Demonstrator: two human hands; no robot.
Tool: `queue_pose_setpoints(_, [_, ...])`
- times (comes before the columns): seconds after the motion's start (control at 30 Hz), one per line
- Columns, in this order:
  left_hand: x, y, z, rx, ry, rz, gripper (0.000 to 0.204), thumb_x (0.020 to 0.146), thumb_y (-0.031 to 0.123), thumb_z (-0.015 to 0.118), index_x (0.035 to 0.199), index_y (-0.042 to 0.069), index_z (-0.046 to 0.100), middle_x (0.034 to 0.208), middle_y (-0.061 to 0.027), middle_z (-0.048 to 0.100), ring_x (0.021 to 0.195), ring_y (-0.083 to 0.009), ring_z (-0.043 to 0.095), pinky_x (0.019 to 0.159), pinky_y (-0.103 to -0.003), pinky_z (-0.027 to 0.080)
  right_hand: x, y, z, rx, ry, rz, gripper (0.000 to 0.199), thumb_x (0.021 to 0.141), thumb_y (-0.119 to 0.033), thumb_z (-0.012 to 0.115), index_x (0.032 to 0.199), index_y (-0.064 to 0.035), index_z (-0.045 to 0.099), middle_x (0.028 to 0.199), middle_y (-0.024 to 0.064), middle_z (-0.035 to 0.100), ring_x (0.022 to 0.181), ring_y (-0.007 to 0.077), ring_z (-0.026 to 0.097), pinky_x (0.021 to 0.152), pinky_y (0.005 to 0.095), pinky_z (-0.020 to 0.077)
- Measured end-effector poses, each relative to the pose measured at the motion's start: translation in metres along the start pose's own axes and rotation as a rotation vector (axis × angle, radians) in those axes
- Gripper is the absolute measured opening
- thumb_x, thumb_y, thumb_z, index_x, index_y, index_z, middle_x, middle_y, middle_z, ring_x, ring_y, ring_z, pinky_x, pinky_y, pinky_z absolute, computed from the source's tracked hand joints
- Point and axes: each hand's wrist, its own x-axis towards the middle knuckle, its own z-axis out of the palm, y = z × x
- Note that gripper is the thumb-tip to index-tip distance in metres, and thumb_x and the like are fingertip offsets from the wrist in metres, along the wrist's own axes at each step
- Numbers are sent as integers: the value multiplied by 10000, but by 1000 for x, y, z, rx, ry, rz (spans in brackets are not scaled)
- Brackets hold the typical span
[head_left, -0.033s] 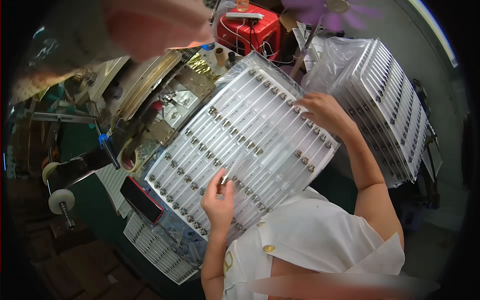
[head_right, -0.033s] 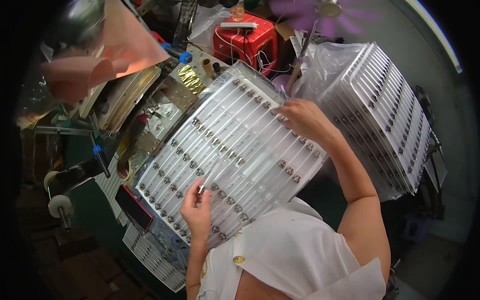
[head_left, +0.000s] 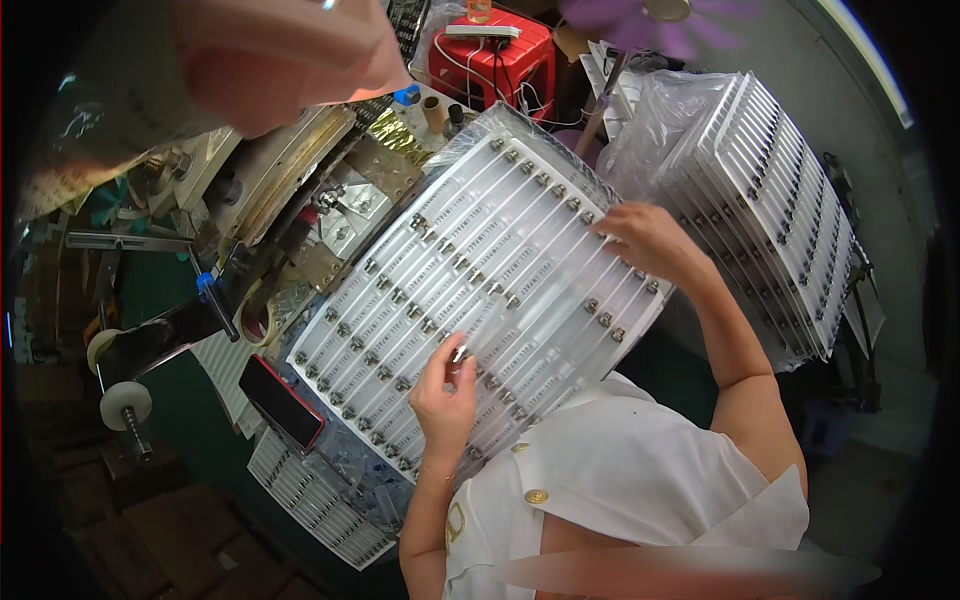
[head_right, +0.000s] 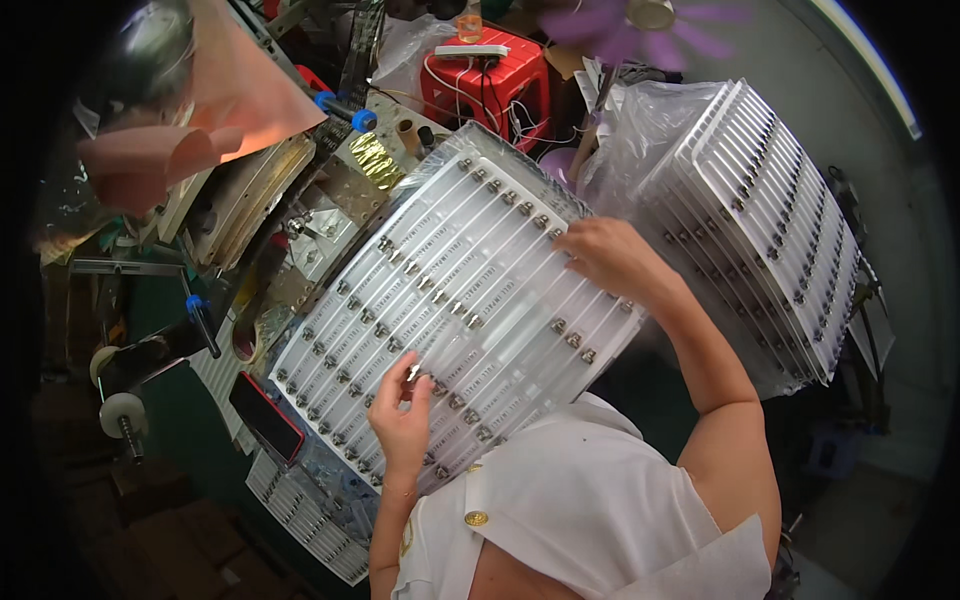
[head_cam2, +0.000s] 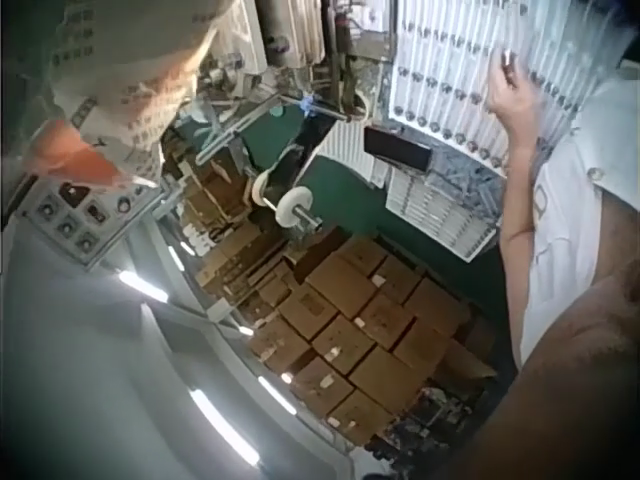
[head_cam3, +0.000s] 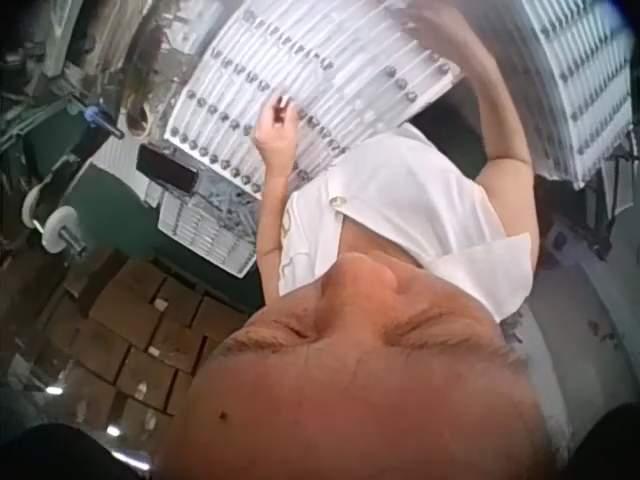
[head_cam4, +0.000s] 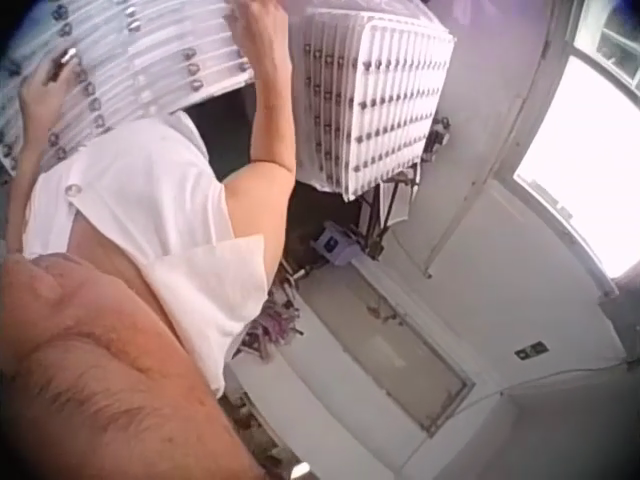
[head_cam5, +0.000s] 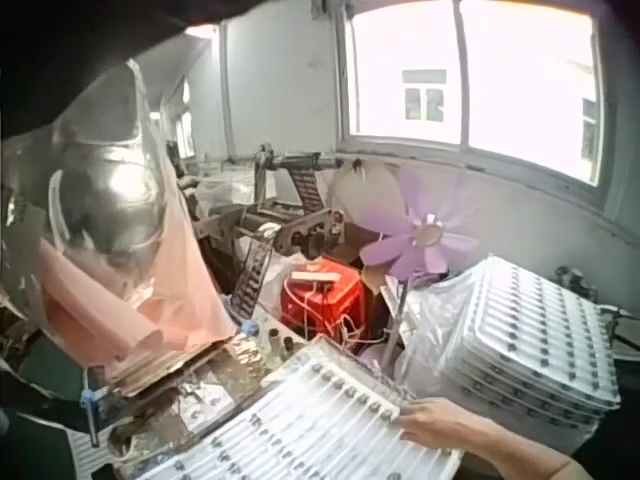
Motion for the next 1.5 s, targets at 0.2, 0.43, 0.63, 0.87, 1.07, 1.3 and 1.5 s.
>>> queue_pose_setpoints(0.2, [18,2,65,188,-227,372,304,769,92,727,1061,44,661,937,-79,648,731,-224,632,644,-311,511,-46,-25,48,35,9,-330,251,695,-94,707,937,-46,662,881,74,598,886,245,570,802,362,460])
queue_pose_setpoints(0.43, [12,8,36,487,-125,512,393,697,111,779,1072,89,663,935,-74,633,826,-258,633,685,-335,517,-39,-22,24,340,-141,-280,224,788,-56,677,1009,-44,644,984,74,643,840,233,625,754,338,497])
queue_pose_setpoints(0.63, [60,-9,-38,602,110,438,287,783,99,702,1068,99,667,830,-91,635,734,-272,624,622,-358,504,1,-4,9,561,199,-197,290,803,16,662,1085,-55,667,974,81,658,804,225,648,746,284,522])
queue_pose_setpoints(0.87, [186,14,-49,856,295,676,344,820,94,632,1157,157,600,710,-68,559,667,-281,614,589,-392,509,125,-56,5,510,358,-167,324,802,-72,692,1123,-64,650,952,110,668,783,187,649,719,273,508])
queue_pose_setpoints(1.07, [153,30,-31,786,228,844,241,790,104,660,1029,87,636,666,-54,561,601,-221,591,544,-346,483,188,-109,25,584,493,-383,272,808,-89,683,1074,-48,645,990,91,652,826,215,662,718,307,525])
queue_pose_setpoints(1.3, [20,-15,-35,602,157,630,287,777,87,693,1063,75,677,619,-36,555,540,-173,556,482,-301,445,216,-149,60,129,598,-686,376,767,-88,675,1135,-83,597,1090,95,607,978,292,605,809,375,513])
queue_pose_setpoints(1.5, [-15,-26,-49,354,318,322,313,743,21,712,1052,60,686,631,-52,606,520,-166,578,493,-281,450,234,-146,61,271,302,-378,516,770,-201,732,1235,-116,526,1063,137,604,984,338,594,834,418,493])
